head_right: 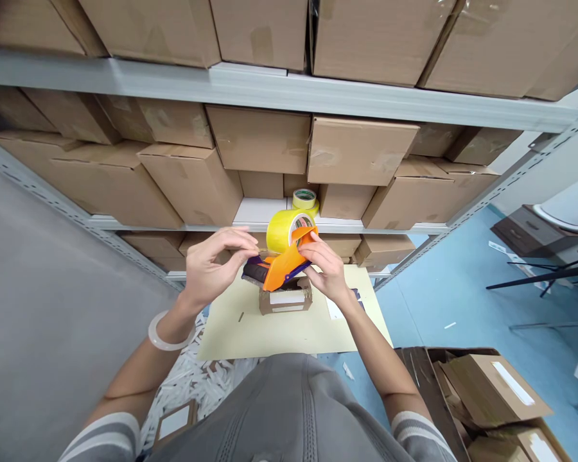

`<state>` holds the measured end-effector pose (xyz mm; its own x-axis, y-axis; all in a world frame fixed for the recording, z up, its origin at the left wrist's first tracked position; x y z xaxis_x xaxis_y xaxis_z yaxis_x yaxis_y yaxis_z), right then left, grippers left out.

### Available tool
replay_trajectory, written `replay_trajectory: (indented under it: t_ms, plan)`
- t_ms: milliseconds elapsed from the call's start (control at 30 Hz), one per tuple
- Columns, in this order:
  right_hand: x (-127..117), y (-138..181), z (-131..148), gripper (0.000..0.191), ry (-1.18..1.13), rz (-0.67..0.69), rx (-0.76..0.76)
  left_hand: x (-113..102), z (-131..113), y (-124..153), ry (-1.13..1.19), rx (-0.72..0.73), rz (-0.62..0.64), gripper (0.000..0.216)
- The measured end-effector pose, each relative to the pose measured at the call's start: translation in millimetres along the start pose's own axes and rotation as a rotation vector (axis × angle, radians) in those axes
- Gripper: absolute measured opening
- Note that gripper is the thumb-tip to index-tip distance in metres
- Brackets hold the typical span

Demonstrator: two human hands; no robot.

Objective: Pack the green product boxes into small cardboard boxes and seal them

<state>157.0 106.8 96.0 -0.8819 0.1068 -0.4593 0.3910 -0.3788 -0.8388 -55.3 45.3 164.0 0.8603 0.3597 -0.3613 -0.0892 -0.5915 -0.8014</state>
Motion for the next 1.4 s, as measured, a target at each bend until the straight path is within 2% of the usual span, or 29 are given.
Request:
replay_trajectory:
  t_ms: [167,267,367,467,600,767,867,1033,1200,1400]
  plan:
    - [2,-2,0,0.016,-0.017,-0.004,-0.014,-3,-16,7,-0.15,0.017,-0.043,0.005]
    - [4,-2,-1,0.012,-0.007,0.027,0.031,-7,-23,15,-0.24,0.099,-0.052,0.009]
    - [5,-3,0,0.01,-0.023,0.029,0.037,-12,-21,24,-0.337,0.175,-0.033,0.017]
    - [6,-4,1,0.01,-0.021,0.039,0.051,-18,-13,29,-0.371,0.186,-0.016,0.018]
    - [8,-5,3,0.009,-0.059,0.049,0.045,-22,-7,30,-0.323,0.173,0.027,0.012]
    - [12,-6,5,0.01,-0.159,0.043,0.028,-16,-11,25,-0.089,0.158,0.145,0.015]
    - [14,-6,5,0.009,-0.165,0.052,0.056,-15,-15,24,0.003,0.154,0.175,0.016]
    - [15,-5,5,0.007,-0.115,0.08,0.07,-12,-21,28,-0.034,0.165,0.203,0.015]
    - [16,-5,8,0.011,-0.044,0.114,0.026,-9,-33,31,-0.089,0.121,0.161,0.016]
    - [16,-2,11,0.013,0.001,0.148,0.003,-8,-40,34,-0.058,0.111,0.203,0.015]
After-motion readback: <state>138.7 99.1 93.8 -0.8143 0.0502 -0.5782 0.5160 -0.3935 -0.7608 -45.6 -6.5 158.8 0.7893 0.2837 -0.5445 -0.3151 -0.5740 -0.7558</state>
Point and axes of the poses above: each hand's wrist, its own y-axis away from the middle knuckle, its own x-axis out of the palm, z = x × y, the point moved 4 cm from there along -y, towards the middle knuckle, and after that the axes turned 3 degrees about z, right-handed, at the moved point
